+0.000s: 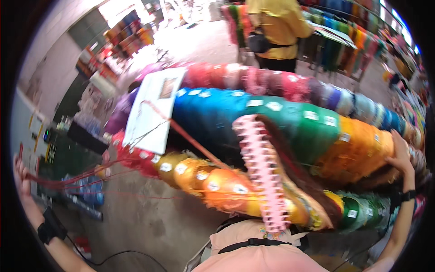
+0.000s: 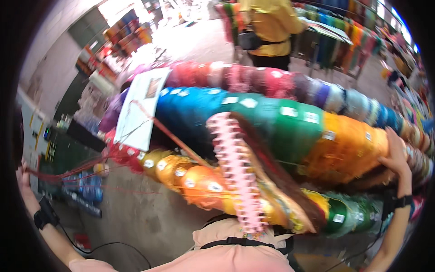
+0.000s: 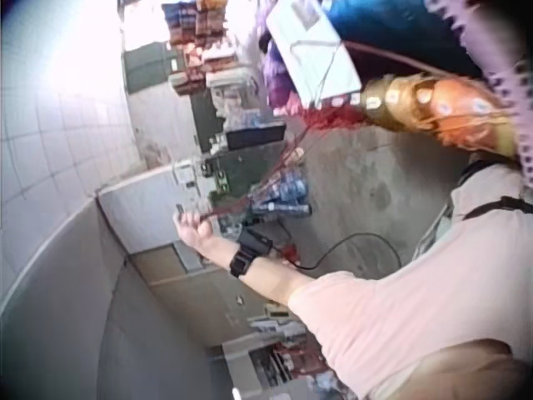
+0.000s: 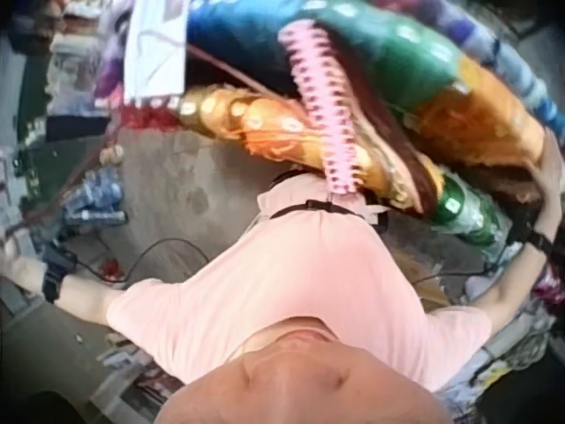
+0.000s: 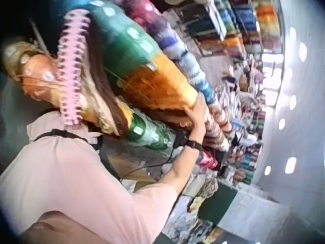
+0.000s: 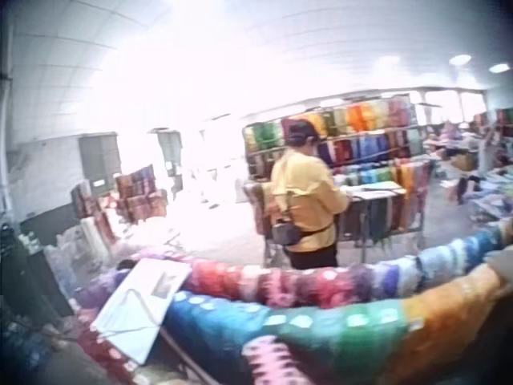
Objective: The person selects thread from a rack by hand, referencing a chart and threading the strands through holes in a pink organizer. They repeat this process for different colors, moving between racks and flipping through the chart pages to continue the selection and threading.
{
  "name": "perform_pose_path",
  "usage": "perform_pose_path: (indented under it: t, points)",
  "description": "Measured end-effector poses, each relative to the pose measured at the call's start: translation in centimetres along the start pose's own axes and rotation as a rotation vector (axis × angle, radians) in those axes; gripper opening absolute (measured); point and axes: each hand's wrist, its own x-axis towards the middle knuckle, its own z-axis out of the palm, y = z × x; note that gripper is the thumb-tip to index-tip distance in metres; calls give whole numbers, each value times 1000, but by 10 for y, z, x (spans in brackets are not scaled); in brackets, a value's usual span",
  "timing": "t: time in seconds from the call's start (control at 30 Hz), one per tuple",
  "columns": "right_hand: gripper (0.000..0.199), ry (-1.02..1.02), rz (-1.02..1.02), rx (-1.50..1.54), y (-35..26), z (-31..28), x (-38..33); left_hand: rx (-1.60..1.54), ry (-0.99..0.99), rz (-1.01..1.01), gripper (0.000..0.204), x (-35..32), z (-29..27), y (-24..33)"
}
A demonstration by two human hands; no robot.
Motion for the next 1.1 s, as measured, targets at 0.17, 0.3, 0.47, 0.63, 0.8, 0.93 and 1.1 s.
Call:
perform_pose_path:
  t: [0.17,0.3,0.47,0.63,0.8,0.93,1.1]
  points:
    - [46,211,-23,400,-103,-74,44,579,-838,-407,14,-120,127,-86]
    - [23,209,-644,900,-395,-99,97,592,-1605,-542,28,-158,175,-108]
    - [29,-366,-1108,1302,-618,-96,107,333,-1473,-691,28,-137,157,-120]
    - [17,-676,-1035,1379,-688,-111,109,314,-1149,-640,28,-117,112,-102]
    - [14,-536,-1056,1312,-693,-164,114,-46,-1040,-515,25,-105,68,-108]
    - [14,-392,-1056,1416,-682,-193,134,-395,-981,-407,25,-104,35,-148]
    - [14,-230,-916,1501,-636,-212,143,-494,-777,-502,23,-119,10,-219]
